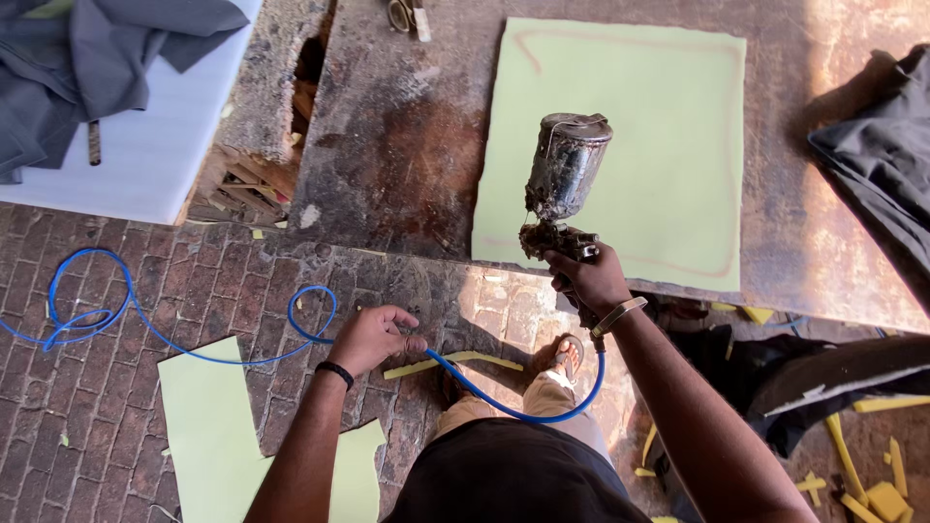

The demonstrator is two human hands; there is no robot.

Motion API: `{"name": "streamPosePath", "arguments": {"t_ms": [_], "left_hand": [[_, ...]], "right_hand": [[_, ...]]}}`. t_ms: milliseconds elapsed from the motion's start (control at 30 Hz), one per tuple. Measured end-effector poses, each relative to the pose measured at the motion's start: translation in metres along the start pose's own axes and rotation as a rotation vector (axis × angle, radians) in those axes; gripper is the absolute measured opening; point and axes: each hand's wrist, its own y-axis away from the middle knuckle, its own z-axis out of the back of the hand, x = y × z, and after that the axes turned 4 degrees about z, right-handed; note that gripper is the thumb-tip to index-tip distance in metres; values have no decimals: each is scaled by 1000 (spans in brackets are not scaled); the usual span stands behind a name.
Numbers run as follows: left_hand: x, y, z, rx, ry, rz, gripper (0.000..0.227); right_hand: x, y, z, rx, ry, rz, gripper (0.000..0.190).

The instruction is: The person uses a spray gun to apply adhesive to a yellow foam sheet, then places a black fabric piece over it and smooths it down. They use shears to trim the fabric edges along the foam outline. The process is repeated with a second foam sheet and fabric piece.

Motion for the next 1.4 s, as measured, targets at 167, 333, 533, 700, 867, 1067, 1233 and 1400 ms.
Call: {"name": "streamPosePath", "arguments": {"t_ms": [167, 333, 533, 700, 867, 1067, 1233, 1400], "left_hand": [[13, 3, 3, -101, -26, 21, 53], [-17, -15, -6, -139, -29, 0, 50], [-66, -27, -44, -35, -71, -75, 52], [-88, -32, -64, 64, -81, -113, 54], [-95, -37, -67, -24, -138, -121, 52], [-126, -37, -107, 61, -203, -133, 50], [-144, -36, -132, 143, -219, -192, 53], [-149, -42, -131, 189, -187, -145, 53]], "right_hand": [[41, -46, -11, -189, 48, 275, 51], [80, -75, 25, -418, -80, 521, 52], [30, -8, 89, -464, 439, 211, 37], [-6, 1, 111, -228, 81, 124, 66], [28, -28, 140, -464, 15, 427, 65], [21, 8, 192, -640, 116, 377, 44], [-37, 45, 219, -554, 354, -19, 34], [-47, 25, 229, -461, 106, 132, 36]]}}
